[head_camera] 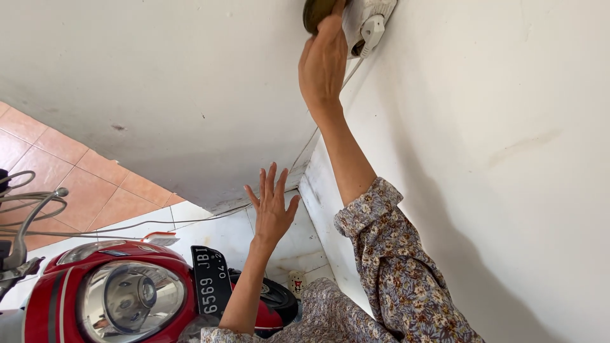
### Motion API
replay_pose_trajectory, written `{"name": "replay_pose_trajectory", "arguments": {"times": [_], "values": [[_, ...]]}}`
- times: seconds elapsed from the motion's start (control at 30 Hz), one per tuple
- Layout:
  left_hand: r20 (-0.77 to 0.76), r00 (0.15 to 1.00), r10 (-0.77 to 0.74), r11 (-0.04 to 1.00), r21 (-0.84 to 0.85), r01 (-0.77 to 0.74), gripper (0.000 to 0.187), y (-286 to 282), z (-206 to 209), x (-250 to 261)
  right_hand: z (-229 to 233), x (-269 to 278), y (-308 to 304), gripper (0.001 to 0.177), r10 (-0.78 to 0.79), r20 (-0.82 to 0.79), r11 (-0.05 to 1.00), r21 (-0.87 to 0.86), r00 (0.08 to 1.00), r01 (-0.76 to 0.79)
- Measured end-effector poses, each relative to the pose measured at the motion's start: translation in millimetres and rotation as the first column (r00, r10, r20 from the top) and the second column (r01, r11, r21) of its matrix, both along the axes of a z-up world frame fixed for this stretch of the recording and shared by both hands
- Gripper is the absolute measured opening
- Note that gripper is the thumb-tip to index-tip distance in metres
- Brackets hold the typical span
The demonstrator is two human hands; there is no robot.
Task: Sanding walls and a door surface with a sanding sponge.
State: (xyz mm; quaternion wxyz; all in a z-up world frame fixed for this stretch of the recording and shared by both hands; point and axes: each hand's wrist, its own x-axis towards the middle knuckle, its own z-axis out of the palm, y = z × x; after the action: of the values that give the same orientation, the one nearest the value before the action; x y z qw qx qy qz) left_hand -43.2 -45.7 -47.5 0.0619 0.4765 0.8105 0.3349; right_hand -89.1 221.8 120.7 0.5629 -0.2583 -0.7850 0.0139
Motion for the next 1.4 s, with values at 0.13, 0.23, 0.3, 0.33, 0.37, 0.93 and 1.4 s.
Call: {"name": "replay_pose_trajectory", "arguments": {"times": [0.13, 0.23, 0.3, 0.33, 0.37, 0.93, 1.4], "values": [[-0.019, 1.000, -0.001, 1.000, 0.029, 0.001, 0.074, -1.5, -1.6, 4.5, -38.4, 24.1, -15.5, 0.031, 0.068, 0.108, 0.987, -0.151, 0.992, -0.051], [-0.018, 1.000, -0.002, 1.000, 0.016, 0.002, 0.074, -2.6, -0.4, 6.5, -68.4, 47.8, -36.8, 0.042, 0.134, 0.255, 0.955, -0.293, 0.958, -0.055], [0.024, 1.000, 0.010, 1.000, -0.004, -0.009, 0.074, -4.8, -1.6, 6.6, -87.4, 59.7, -51.2, 0.030, 0.112, 0.209, 0.967, -0.248, 0.972, -0.058], [0.024, 1.000, 0.012, 1.000, -0.005, -0.012, 0.074, -5.1, -2.2, 6.4, -79.6, 60.7, -52.4, 0.030, 0.115, 0.209, 0.967, -0.249, 0.971, -0.061], [0.021, 1.000, 0.011, 1.000, -0.011, -0.011, 0.074, -6.2, -2.8, 5.7, -72.2, 61.4, -54.3, 0.025, 0.111, 0.116, 0.979, -0.185, 0.987, -0.089], [-0.012, 1.000, 0.000, 1.000, -0.001, 0.000, 0.072, -7.2, -10.0, 7.2, -49.9, 33.1, -39.2, 0.063, 0.173, -0.003, 0.951, -0.259, 0.985, -0.168], [0.012, 1.000, -0.001, 1.000, -0.028, 0.002, 0.072, -12.2, -18.5, 9.0, -74.4, 110.3, -40.8, 0.020, 0.005, -0.029, 0.999, 0.046, 1.000, -0.003]]}}
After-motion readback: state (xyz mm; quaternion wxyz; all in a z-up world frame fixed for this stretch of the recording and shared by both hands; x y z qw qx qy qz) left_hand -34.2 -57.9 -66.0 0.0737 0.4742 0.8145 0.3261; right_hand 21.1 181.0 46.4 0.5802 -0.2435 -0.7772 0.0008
